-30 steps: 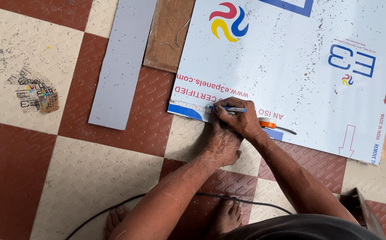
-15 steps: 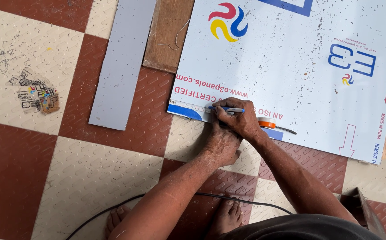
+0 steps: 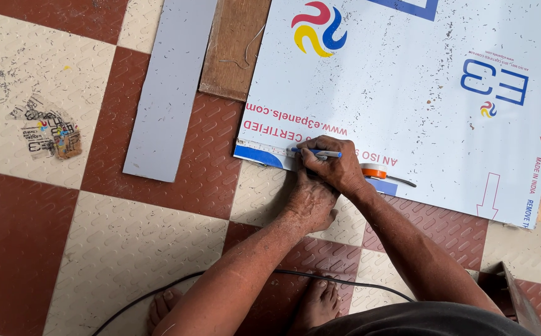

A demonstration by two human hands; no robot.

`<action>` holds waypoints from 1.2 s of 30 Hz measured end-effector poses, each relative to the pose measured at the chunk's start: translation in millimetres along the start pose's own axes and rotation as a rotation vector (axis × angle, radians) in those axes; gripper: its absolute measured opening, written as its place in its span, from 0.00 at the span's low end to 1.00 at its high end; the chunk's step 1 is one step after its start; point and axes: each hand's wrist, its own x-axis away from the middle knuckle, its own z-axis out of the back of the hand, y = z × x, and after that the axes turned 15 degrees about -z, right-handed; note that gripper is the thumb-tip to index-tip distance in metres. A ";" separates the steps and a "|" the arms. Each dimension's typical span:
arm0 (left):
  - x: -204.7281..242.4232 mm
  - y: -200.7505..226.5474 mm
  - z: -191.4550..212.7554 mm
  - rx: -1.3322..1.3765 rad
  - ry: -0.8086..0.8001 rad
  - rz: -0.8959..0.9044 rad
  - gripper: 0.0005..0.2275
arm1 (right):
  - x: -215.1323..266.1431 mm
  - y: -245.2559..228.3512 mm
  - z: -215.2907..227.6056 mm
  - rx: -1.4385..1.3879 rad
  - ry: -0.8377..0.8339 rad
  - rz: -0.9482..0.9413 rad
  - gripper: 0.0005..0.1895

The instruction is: The person measures and marks a line on a panel using a tape measure and a pen, then aligns a strip of material over the mark. They cut through the panel along the edge of the strip using a power saw.

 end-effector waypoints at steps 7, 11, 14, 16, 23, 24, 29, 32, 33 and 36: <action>-1.0 -1.1 -1.7 0.012 -0.034 -0.002 0.31 | 1.3 -2.5 0.4 -0.009 0.002 0.011 0.13; -2.1 -0.4 -4.4 0.012 -0.018 -0.007 0.31 | 0.1 -3.5 0.8 0.036 0.010 -0.029 0.13; -0.5 -0.6 -2.2 0.003 0.003 -0.003 0.31 | -0.8 -1.1 -0.3 0.023 0.022 0.011 0.12; 0.9 -0.4 0.6 0.022 -0.014 -0.003 0.30 | -1.4 -1.1 0.2 0.031 0.016 0.020 0.12; -1.1 -1.3 -3.8 -0.003 0.013 -0.004 0.30 | -1.9 -0.4 -0.4 0.050 0.018 0.017 0.12; 0.6 -1.1 -0.2 0.009 0.014 -0.005 0.30 | -1.8 0.1 -0.7 0.033 0.015 0.012 0.12; 2.5 -0.7 3.1 0.012 -0.008 -0.006 0.29 | -0.5 -3.3 -0.5 0.020 0.006 -0.015 0.12; -0.5 -1.2 -1.4 0.002 -0.006 -0.001 0.29 | -0.3 -1.7 0.0 0.020 -0.003 0.001 0.12; -1.0 -0.8 -1.4 0.017 -0.024 -0.003 0.29 | -0.3 -0.5 -0.3 0.017 0.003 -0.007 0.12; 0.9 -1.4 -0.9 0.036 -0.043 -0.003 0.29 | -1.0 -0.7 -1.3 0.021 0.005 -0.006 0.13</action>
